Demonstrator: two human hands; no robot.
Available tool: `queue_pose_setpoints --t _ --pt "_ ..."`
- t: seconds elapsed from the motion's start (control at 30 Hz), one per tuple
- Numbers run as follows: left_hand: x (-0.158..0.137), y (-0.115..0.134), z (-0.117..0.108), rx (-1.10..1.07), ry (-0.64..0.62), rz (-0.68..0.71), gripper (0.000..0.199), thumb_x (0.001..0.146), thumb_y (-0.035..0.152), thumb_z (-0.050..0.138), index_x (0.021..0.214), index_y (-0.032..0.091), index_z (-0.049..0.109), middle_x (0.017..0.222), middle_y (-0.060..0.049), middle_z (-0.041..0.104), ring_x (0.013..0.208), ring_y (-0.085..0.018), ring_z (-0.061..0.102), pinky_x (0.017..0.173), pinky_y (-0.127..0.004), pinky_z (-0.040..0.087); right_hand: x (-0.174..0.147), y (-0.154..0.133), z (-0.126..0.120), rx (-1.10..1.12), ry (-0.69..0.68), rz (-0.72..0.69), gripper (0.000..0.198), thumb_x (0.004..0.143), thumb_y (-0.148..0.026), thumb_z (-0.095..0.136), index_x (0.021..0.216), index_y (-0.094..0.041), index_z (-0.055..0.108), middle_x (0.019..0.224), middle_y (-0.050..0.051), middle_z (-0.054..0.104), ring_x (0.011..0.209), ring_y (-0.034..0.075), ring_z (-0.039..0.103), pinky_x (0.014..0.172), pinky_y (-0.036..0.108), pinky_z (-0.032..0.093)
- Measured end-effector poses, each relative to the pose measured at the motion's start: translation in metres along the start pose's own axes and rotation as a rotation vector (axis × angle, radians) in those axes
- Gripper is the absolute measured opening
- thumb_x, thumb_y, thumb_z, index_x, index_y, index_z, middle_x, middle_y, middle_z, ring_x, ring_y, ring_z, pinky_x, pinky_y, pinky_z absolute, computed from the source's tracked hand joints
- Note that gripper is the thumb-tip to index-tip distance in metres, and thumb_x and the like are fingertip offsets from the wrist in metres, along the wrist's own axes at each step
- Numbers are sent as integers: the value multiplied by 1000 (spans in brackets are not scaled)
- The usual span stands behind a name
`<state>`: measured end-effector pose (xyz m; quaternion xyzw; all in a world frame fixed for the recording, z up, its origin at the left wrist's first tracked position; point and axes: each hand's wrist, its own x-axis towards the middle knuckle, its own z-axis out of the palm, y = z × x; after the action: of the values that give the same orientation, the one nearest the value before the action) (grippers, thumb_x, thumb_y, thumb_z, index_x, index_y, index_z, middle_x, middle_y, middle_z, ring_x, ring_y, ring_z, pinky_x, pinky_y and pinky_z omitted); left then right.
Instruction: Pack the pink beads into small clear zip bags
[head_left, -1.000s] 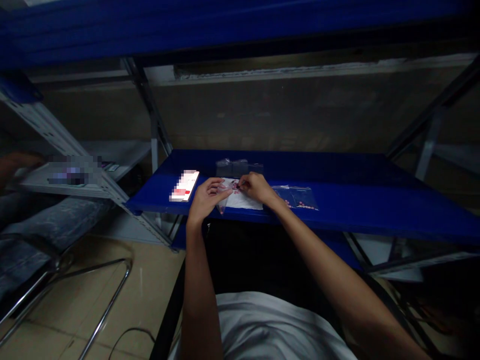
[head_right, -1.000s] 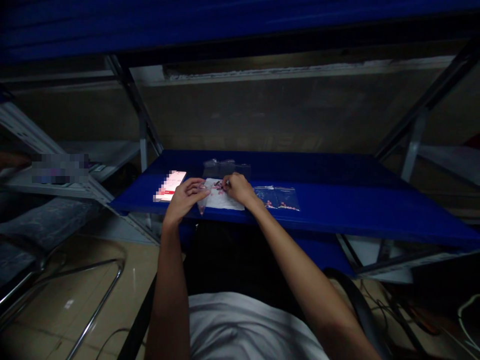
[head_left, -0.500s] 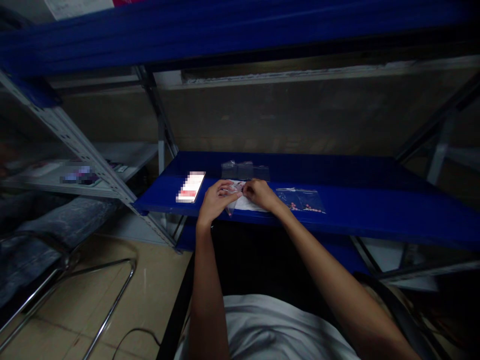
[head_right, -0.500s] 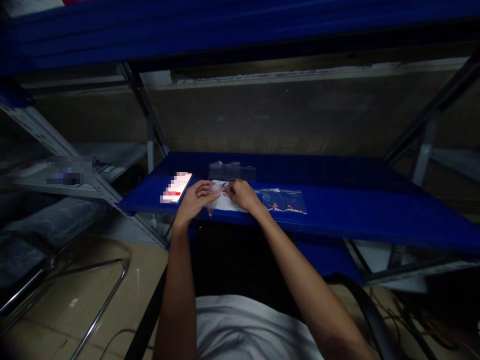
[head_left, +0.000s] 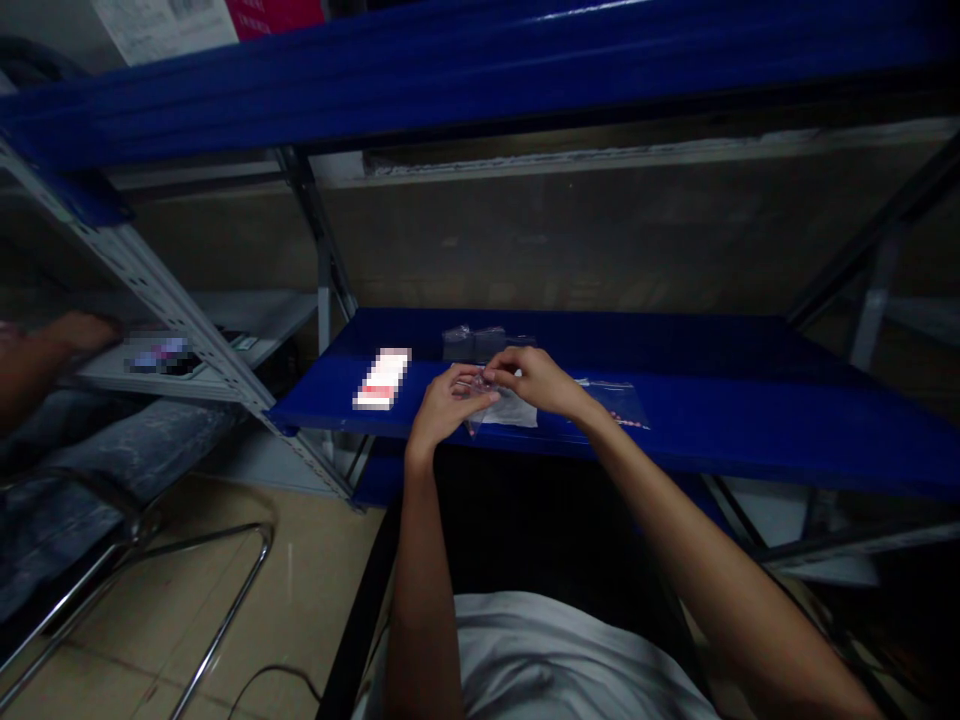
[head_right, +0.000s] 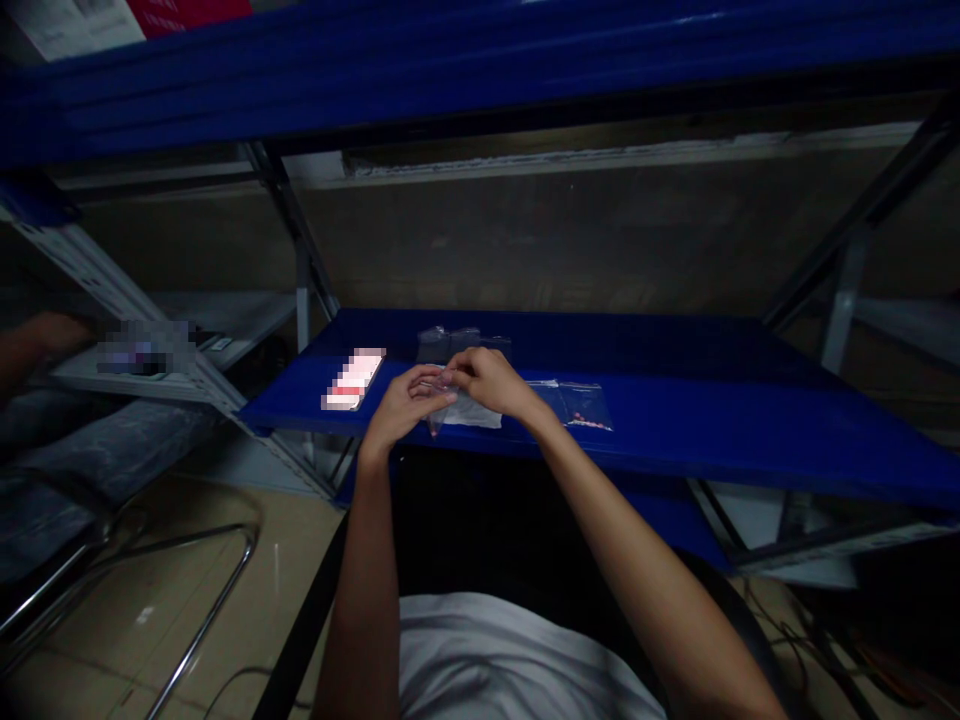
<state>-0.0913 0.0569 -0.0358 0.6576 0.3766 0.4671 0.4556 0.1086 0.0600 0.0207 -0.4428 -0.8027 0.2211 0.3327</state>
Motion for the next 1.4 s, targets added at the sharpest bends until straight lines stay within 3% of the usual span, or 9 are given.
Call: queue_pose_setpoints --t 0.17,0.3,0.4,0.77,0.9,1.03,1.27,1.4 --pt "-1 0 -2 2 23 -1 50 71 39 91 111 18 71 100 -6 74 88 -17 70 80 -28 57 3 23 6 -2 99 85 18 91 -19 58 93 -18 76 85 4 77 74 17 65 70 27 43" --pt "-3 0 -5 -10 38 -36 52 70 40 91 112 17 70 102 -8 74 90 -18 70 73 -26 56 3 47 24 -155 61 151 24 84 -4 61 95 -18 77 92 6 78 85 19 69 77 25 45" --pt "-3 -2 -7 16 70 -32 51 70 41 92 110 18 71 103 -8 73 91 -18 69 72 -25 57 4 58 38 -270 39 168 24 87 -5 62 99 -18 78 100 9 78 93 20 70 82 25 44" --pt "-1 -10 -9 29 99 -17 53 68 41 93 112 18 72 104 -9 73 94 -19 70 78 -27 57 5 64 46 -343 3 167 23 89 -5 59 95 -16 78 101 13 77 96 20 69 84 24 43" --pt "-1 -9 -9 36 102 -19 54 68 42 94 111 18 72 105 -9 73 93 -19 70 78 -28 58 3 56 38 -210 71 168 21 87 -5 58 89 -16 76 92 9 77 84 19 68 78 25 44" --pt "-3 -7 -8 9 67 -42 54 69 45 92 112 18 71 102 -9 73 89 -20 70 67 -27 57 1 38 27 42 141 140 12 90 -21 62 90 -18 74 81 4 75 74 17 65 70 26 44" --pt "-1 -2 -5 -13 23 0 50 70 38 92 110 18 71 100 -7 75 89 -18 70 79 -28 57 0 11 18 152 61 23 19 88 -32 63 86 -19 77 86 6 77 79 20 64 73 30 44" --pt "-3 4 -5 3 45 -12 48 69 36 92 109 16 72 100 -8 75 90 -18 70 80 -28 56 -13 13 18 308 240 131 25 87 -41 64 86 -18 75 74 3 70 68 18 58 65 29 41"
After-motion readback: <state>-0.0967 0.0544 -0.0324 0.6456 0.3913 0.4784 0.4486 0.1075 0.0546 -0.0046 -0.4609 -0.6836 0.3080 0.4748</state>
